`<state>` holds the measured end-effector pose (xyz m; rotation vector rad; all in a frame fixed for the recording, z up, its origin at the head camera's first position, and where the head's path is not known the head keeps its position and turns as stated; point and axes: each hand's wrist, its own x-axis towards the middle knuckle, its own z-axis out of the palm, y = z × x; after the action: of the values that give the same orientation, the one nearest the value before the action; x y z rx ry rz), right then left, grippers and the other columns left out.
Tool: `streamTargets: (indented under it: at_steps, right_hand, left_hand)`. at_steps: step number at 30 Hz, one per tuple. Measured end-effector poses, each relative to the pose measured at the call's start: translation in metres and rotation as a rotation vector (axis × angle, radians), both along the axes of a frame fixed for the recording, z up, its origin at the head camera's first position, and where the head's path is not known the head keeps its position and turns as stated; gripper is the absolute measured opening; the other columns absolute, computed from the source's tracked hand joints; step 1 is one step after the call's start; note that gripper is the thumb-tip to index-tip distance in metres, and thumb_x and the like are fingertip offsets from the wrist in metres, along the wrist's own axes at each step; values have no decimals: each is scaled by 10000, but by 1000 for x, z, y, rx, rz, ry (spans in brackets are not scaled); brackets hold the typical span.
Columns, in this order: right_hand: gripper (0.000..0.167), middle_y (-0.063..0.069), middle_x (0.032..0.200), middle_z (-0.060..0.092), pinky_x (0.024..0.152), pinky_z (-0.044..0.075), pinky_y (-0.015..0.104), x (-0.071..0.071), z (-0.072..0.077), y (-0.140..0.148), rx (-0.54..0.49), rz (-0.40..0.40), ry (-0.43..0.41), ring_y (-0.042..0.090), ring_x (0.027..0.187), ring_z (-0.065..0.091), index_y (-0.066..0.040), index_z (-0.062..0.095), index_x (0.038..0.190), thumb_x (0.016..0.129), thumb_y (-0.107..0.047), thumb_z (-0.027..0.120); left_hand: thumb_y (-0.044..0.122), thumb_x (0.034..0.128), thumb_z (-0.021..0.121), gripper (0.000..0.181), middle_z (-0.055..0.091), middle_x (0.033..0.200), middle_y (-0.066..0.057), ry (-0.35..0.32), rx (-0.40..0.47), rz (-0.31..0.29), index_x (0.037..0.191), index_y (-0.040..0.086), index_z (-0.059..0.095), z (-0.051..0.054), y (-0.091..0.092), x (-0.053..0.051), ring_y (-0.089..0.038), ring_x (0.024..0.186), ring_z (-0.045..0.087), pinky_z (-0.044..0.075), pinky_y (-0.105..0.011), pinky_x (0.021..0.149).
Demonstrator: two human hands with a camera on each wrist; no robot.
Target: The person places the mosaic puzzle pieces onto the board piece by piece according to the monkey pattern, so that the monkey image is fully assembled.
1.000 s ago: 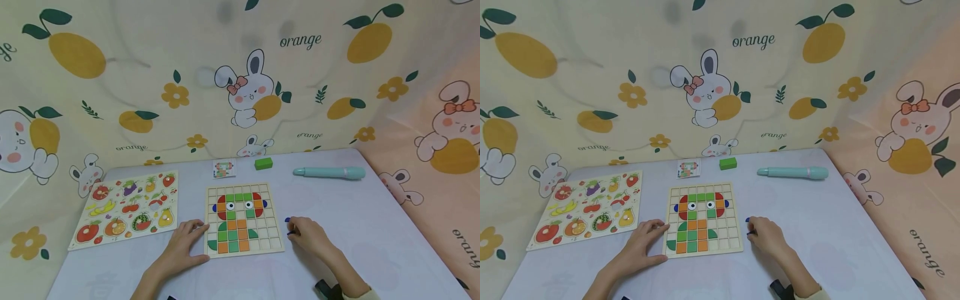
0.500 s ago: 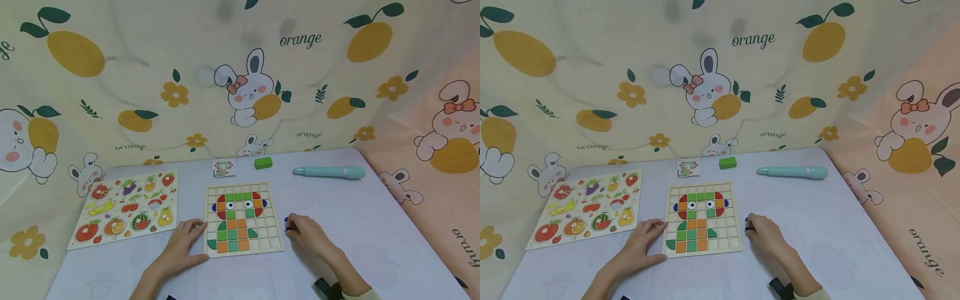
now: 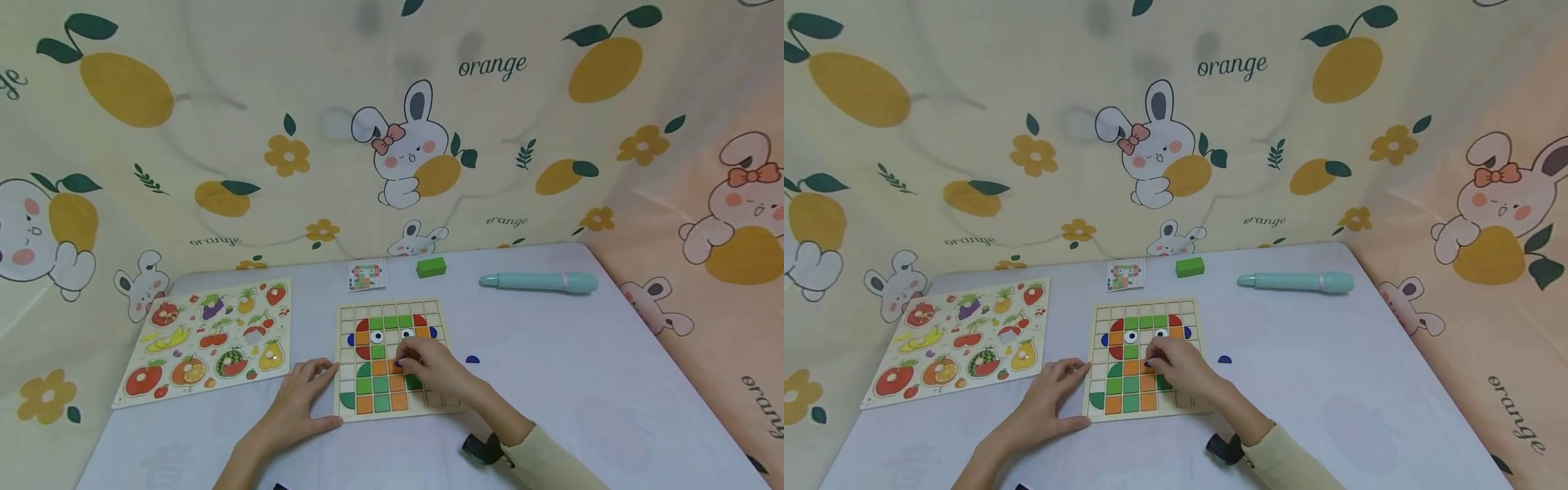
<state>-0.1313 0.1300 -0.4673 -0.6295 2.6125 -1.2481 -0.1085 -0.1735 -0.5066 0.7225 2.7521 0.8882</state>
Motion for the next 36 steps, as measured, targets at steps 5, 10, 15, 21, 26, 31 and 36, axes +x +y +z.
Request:
streamTargets:
  at_steps: [5,10,15,21,26,31,36]
  right_hand:
    - [61,-42,928,658,808,503,257,-9,2,-32,61,93,-7,105,836,557,-107,670,988,982,-73,620]
    - [113,-50,958,678,844,492,227,-14,2,-59,121,175,5,64,847,558,-102,715,1044,968,-66,640]
    - [89,-89,845,606,714,464,188,-14,-1,-81,143,189,-5,60,756,517,-96,686,1020,937,-62,685]
    - [53,-97,774,556,667,443,194,-17,-5,-87,130,129,-4,77,713,495,-99,664,941,930,-55,691]
    - [45,-92,778,564,678,451,206,-21,-6,-83,89,84,-26,83,717,505,-96,674,942,937,-52,680]
    - [52,-97,765,560,656,440,200,-18,-5,-86,87,118,-27,72,702,495,-98,685,956,927,-55,692]
    - [52,-122,745,554,629,415,179,-12,-6,-94,166,151,34,44,685,483,-114,708,960,920,-80,707]
  left_hand:
    - [611,752,782,939,432,1457,-13,8,2,1,1496,130,471,0,0,0,-240,1314,348,316,-538,1054]
    - [610,752,782,940,435,1459,-19,7,0,2,1492,119,474,2,-1,1,-243,1312,354,325,-542,1047]
    - [598,756,786,938,435,1455,-11,7,2,-4,1490,104,473,2,-2,2,-238,1309,352,315,-544,1048]
    - [612,763,772,940,431,1457,-9,17,5,-13,1498,114,462,0,-2,1,-238,1309,351,322,-538,1043]
    - [631,767,757,948,427,1460,-11,16,0,-17,1502,114,455,-1,-2,0,-240,1312,350,312,-544,1050]
    - [606,764,774,941,428,1456,-14,20,0,-9,1498,108,460,0,-2,0,-245,1314,349,310,-551,1051]
    - [580,767,785,932,430,1442,-12,22,14,-17,1505,121,449,1,-1,0,-245,1302,355,308,-558,1049]
